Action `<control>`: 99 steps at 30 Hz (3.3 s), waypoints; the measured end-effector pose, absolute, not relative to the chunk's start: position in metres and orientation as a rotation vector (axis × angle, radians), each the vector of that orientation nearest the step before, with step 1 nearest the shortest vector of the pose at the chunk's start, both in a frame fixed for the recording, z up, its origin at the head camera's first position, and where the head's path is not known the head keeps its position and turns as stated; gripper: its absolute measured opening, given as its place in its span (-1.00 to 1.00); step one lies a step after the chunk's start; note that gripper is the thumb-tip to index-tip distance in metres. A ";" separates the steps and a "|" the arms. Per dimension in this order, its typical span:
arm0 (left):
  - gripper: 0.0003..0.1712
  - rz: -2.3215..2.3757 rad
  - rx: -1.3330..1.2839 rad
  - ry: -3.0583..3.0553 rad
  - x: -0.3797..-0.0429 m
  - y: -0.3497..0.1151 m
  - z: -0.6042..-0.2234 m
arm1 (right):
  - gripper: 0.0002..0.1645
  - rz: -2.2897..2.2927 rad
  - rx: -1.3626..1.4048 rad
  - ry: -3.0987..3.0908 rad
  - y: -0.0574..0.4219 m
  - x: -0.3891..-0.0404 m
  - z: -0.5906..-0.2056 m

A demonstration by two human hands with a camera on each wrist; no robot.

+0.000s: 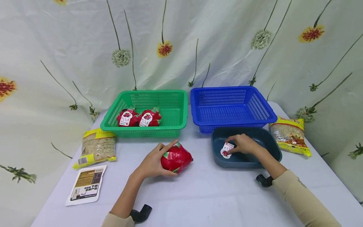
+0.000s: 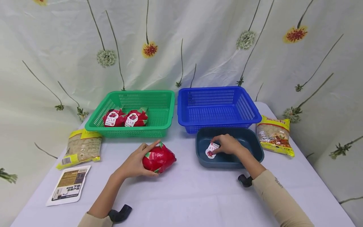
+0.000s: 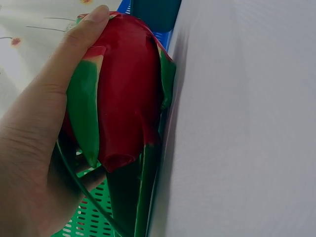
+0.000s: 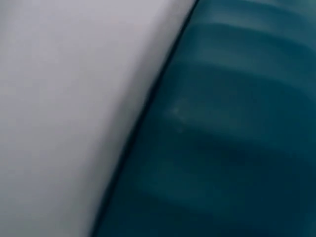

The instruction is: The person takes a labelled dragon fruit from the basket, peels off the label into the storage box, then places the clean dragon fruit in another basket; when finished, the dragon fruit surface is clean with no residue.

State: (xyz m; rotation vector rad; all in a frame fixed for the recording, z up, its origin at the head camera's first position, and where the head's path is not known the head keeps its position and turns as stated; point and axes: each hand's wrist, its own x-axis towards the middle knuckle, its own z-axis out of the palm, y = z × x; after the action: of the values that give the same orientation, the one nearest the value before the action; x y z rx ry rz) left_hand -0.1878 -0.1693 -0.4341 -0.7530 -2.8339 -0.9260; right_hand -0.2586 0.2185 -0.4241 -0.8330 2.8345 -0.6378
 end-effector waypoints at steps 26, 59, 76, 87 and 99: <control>0.22 -0.924 -0.752 -2.828 -0.187 -0.169 -0.431 | -0.18 -0.406 -0.707 2.934 0.216 -0.233 -0.428; 0.27 -0.991 -1.133 -3.094 -0.207 -0.173 -0.385 | 0.33 -0.713 -0.298 3.067 0.330 -0.289 -0.352; 0.21 -1.382 -0.911 -2.329 -0.335 -0.016 -0.279 | 0.26 -0.934 -0.237 2.845 0.343 -0.296 -0.369; 0.22 -1.381 -0.501 -2.505 -0.402 0.074 -0.357 | 0.27 -1.017 -0.156 2.853 0.341 -0.294 -0.380; 0.18 -1.264 -0.229 -2.918 -0.405 0.086 -0.389 | 0.27 -1.030 -0.151 2.892 0.344 -0.295 -0.388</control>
State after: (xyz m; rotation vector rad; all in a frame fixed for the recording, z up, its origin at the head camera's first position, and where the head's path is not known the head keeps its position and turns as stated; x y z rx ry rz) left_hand -0.4045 0.0858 -0.3887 -0.2294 -2.9177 -1.2639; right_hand -0.2946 0.3442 -0.3882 -0.1506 2.8917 -1.0300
